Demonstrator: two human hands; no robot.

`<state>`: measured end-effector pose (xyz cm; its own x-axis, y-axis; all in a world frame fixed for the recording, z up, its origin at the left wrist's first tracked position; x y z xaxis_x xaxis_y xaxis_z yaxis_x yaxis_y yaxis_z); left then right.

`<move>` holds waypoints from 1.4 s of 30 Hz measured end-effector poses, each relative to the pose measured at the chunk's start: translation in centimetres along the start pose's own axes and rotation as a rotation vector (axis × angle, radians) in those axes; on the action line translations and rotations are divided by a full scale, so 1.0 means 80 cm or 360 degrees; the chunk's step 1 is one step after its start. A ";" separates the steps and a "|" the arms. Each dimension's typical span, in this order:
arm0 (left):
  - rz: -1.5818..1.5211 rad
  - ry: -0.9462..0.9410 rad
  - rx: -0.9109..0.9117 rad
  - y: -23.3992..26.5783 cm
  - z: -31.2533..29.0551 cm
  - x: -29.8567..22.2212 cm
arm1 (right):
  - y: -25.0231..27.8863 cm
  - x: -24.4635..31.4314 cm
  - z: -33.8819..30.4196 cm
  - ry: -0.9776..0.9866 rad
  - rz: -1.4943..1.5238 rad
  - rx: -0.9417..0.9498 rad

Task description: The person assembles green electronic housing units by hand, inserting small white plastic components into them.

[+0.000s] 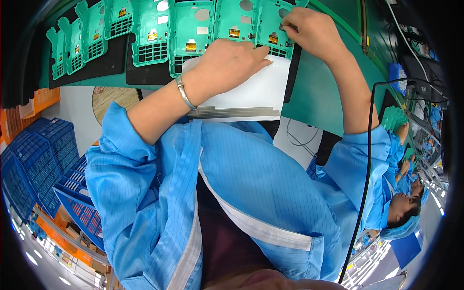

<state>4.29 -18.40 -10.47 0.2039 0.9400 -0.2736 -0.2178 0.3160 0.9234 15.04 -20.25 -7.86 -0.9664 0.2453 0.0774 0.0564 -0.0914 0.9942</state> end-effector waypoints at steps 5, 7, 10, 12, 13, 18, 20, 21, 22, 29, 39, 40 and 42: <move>-0.0028 0.0007 -0.0002 -0.001 0.000 0.001 | 0.000 -0.002 -0.002 -0.0023 0.0002 -0.0023; -0.0026 0.0002 -0.0026 0.000 0.000 0.000 | -0.002 -0.002 -0.001 -0.0025 -0.0050 -0.0017; -0.0017 0.0007 -0.0016 0.000 0.000 0.001 | -0.001 0.003 -0.001 0.0040 -0.0113 -0.0069; -0.0011 -0.0001 -0.0020 0.000 0.000 0.000 | -0.003 0.001 -0.002 0.0038 -0.0139 -0.0033; -0.0006 -0.0005 -0.0026 0.001 0.000 -0.001 | -0.005 0.001 -0.002 0.0039 -0.0165 0.0005; -0.0018 0.0006 -0.0028 0.002 -0.002 0.002 | 0.004 0.007 -0.005 0.0001 -0.0096 0.0175; -0.0033 -0.0001 -0.0025 0.006 -0.002 0.004 | 0.004 -0.007 -0.012 -0.0151 0.0041 0.0168; -0.0084 -0.0002 -0.0104 0.017 -0.003 0.008 | 0.014 -0.023 -0.025 -0.0252 0.0219 -0.0121; -0.0138 -0.0007 -0.0186 0.027 -0.004 0.013 | 0.030 -0.040 -0.040 -0.0354 0.0393 -0.0413; 0.0186 0.0014 -0.0267 0.075 -0.029 0.077 | 0.018 0.034 -0.085 -0.0285 0.0675 -0.0295; 0.0517 0.0021 -0.0395 0.109 -0.014 0.095 | 0.022 0.000 -0.048 -0.0420 0.0081 -0.0424; 0.0454 -0.0046 -0.0514 0.115 -0.014 0.089 | 0.019 -0.002 -0.041 -0.0418 0.0080 -0.0422; 0.0301 -0.0172 -0.0583 0.104 -0.019 0.065 | 0.011 0.003 -0.028 -0.0303 -0.0096 -0.0359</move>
<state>2.07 -10.67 -4.66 0.2222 0.9731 -0.0609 -0.5818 0.1824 0.7926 14.26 -22.45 -7.16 -0.9005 0.4316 0.0526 -0.0775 -0.2783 0.9574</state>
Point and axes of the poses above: each hand's wrist, its own z-axis towards the middle knuckle, its own y-axis out of the back of the hand, x = y × z, the point moved 10 cm from there along z, towards the middle knuckle, and after that the axes turned 4 degrees about -y, right-handed, at the moved point
